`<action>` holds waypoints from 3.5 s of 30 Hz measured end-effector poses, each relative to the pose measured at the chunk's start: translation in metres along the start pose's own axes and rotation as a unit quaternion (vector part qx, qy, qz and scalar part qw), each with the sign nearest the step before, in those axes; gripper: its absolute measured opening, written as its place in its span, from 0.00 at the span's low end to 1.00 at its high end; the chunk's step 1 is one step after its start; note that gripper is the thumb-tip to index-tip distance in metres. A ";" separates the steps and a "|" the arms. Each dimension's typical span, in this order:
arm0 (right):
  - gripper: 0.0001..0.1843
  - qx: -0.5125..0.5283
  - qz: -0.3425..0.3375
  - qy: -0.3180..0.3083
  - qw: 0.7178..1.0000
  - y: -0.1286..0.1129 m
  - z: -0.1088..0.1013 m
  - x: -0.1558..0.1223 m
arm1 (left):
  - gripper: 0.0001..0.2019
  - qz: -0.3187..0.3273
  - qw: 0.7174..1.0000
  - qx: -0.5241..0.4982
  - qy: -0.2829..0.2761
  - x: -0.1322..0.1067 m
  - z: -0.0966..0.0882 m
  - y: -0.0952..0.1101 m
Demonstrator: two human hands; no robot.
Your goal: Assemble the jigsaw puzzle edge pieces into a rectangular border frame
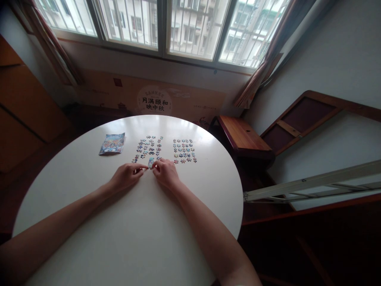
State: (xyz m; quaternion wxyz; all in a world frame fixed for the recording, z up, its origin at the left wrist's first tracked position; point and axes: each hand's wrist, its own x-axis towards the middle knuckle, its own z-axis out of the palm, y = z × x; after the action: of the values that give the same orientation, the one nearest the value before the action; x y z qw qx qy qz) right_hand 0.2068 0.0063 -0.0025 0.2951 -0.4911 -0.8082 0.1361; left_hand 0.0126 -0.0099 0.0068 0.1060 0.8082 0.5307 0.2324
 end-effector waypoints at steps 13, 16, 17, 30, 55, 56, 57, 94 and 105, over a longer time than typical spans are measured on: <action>0.09 -0.005 -0.004 -0.004 1.000 0.000 0.000 0.000 | 0.14 -0.006 1.000 0.006 -0.004 0.000 0.000 0.000; 0.08 -0.007 -0.002 -0.006 1.000 -0.001 -0.001 0.000 | 0.14 -0.005 1.000 0.007 -0.002 0.001 -0.001 0.001; 0.08 -0.008 -0.002 -0.006 1.000 -0.001 -0.001 0.000 | 0.14 -0.004 1.000 0.007 -0.001 0.001 -0.001 0.001; 0.08 -0.012 -0.003 -0.001 1.000 0.000 0.000 0.000 | 0.14 -0.004 1.000 0.001 -0.004 0.000 -0.001 0.001; 0.08 -0.023 0.002 -0.012 1.000 -0.001 -0.002 0.000 | 0.15 -0.009 1.000 0.007 -0.001 0.001 0.000 0.000; 0.08 -0.023 0.002 -0.011 1.000 -0.001 -0.002 0.000 | 0.15 -0.010 1.000 0.007 -0.001 0.001 0.000 0.000; 0.08 -0.021 0.002 -0.011 1.000 -0.001 -0.002 0.000 | 0.15 -0.010 1.000 0.007 0.000 0.001 0.001 -0.001; 0.07 -0.009 0.004 0.001 1.000 -0.003 -0.001 0.000 | 0.14 -0.013 1.000 -0.003 -0.001 0.000 0.000 0.000; 0.10 -0.117 0.080 -0.012 0.990 -0.010 -0.011 -0.002 | 0.11 0.004 1.000 -0.017 -0.001 0.004 -0.022 -0.012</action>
State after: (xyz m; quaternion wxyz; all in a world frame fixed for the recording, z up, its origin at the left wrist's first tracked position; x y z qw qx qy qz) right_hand 0.2070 -0.0014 0.0107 0.2142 -0.5838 -0.7800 0.0695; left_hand -0.0067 -0.0028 0.0219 0.1191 0.8086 0.5233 0.2412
